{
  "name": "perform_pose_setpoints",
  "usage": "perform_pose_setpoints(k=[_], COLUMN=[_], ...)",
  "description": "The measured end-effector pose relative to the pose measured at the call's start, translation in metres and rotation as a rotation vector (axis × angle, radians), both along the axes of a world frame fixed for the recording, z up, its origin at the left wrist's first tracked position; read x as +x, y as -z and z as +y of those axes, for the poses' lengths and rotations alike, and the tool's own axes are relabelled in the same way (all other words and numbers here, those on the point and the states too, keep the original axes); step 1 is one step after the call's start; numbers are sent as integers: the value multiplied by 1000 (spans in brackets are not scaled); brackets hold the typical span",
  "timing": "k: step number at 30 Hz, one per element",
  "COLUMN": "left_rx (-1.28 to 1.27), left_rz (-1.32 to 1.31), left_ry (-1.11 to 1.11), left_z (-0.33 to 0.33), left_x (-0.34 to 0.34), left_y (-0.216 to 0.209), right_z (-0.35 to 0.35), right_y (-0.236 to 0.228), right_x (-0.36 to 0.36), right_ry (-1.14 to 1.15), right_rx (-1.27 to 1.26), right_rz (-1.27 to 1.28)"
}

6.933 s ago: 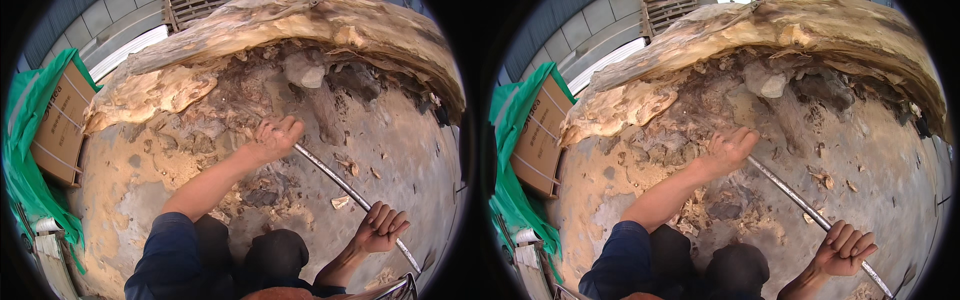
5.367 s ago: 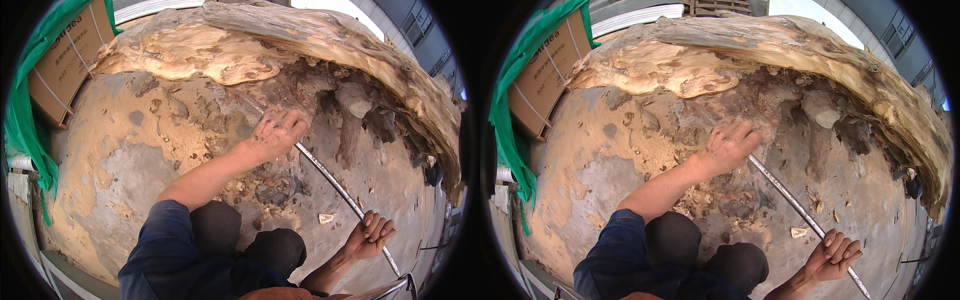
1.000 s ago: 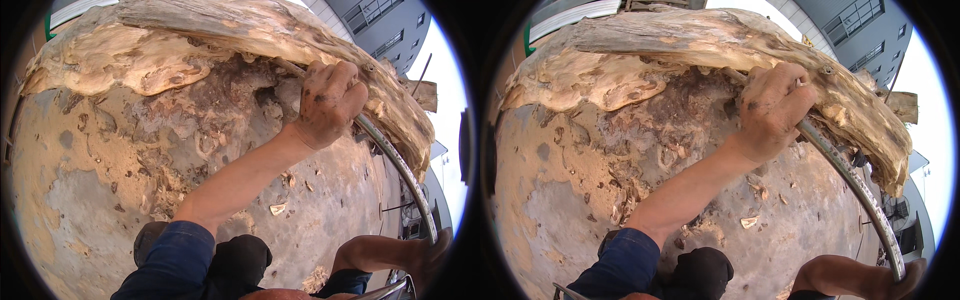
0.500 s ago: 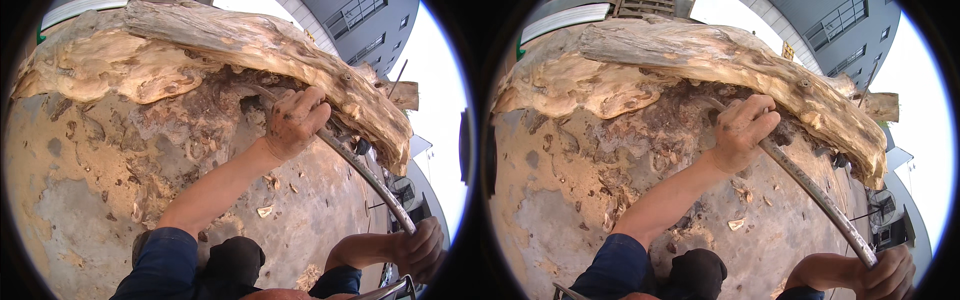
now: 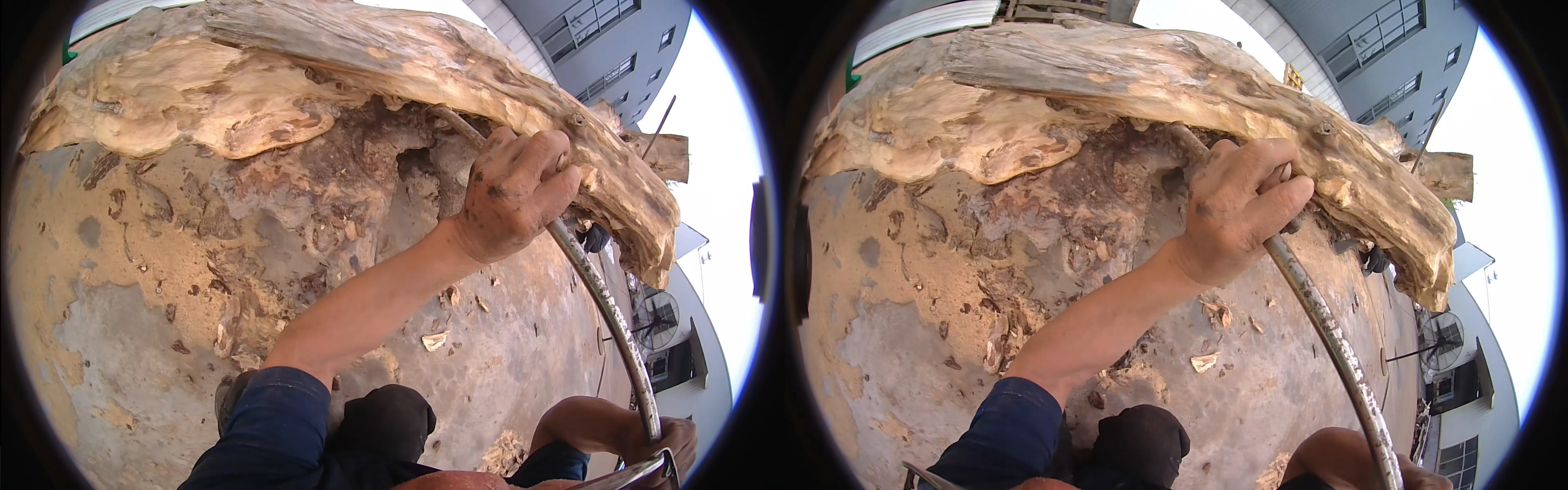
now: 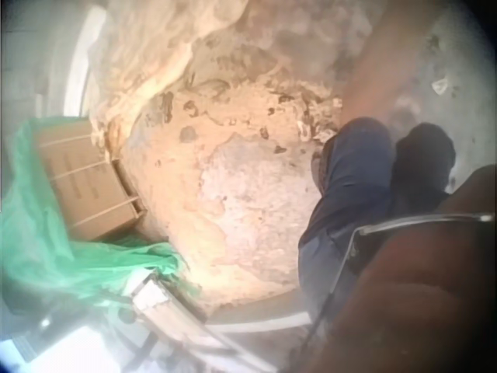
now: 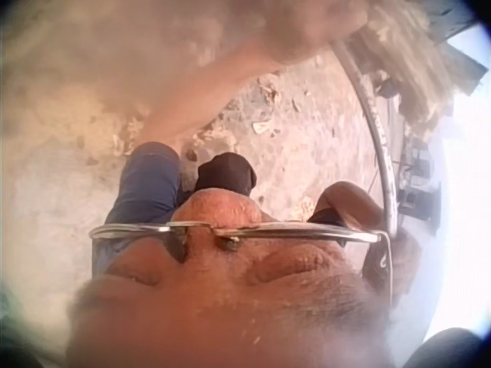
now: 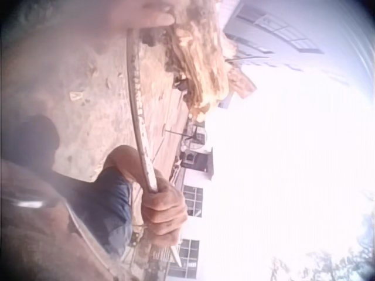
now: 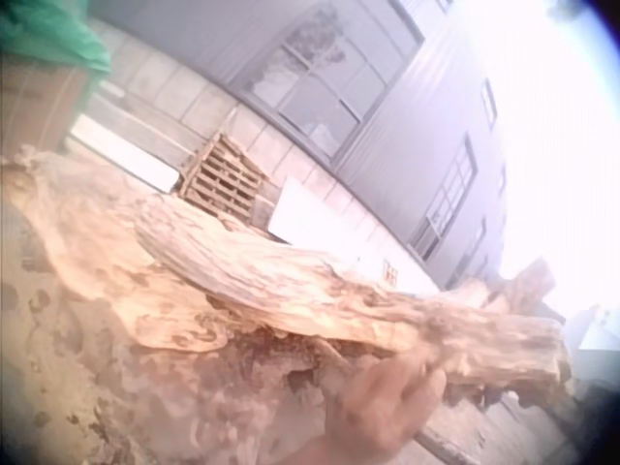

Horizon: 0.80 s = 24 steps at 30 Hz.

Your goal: The person uses a metal rod to scrape and pry away material from a large, irregular piece of wood. They repeatedly insert the rod into crevices and pull out debris, working on the same section throughout the clip.

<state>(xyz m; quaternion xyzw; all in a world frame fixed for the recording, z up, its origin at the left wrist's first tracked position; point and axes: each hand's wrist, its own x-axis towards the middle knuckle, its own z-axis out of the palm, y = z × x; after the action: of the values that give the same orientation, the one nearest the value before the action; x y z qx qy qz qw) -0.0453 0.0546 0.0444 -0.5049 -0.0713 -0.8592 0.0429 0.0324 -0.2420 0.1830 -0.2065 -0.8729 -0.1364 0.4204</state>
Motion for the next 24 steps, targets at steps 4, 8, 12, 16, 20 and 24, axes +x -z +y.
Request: perform_pose_setpoints(k=[4,8,12,16,20,24], left_rx=[4,38,101,108,66,-4], left_rz=[-10,-27,-88,-46,13,-52], left_ry=[-54,-14,-41,-20,-87,-36], left_z=[13,12,17,22,16,1], left_x=[-1,3,6,10,13,5], left_y=[1,6,4,12,14,9], right_z=[14,17,18,24,23,32], right_y=[1,4,10,19,12,-1], right_x=[2,2,4,7,5,-3], right_ry=[-312,-320,-301,-305,-445,-585], right_rx=[-168,-183,-185,-213,-299,-378], right_rz=[108,109,92,55,34,-30])
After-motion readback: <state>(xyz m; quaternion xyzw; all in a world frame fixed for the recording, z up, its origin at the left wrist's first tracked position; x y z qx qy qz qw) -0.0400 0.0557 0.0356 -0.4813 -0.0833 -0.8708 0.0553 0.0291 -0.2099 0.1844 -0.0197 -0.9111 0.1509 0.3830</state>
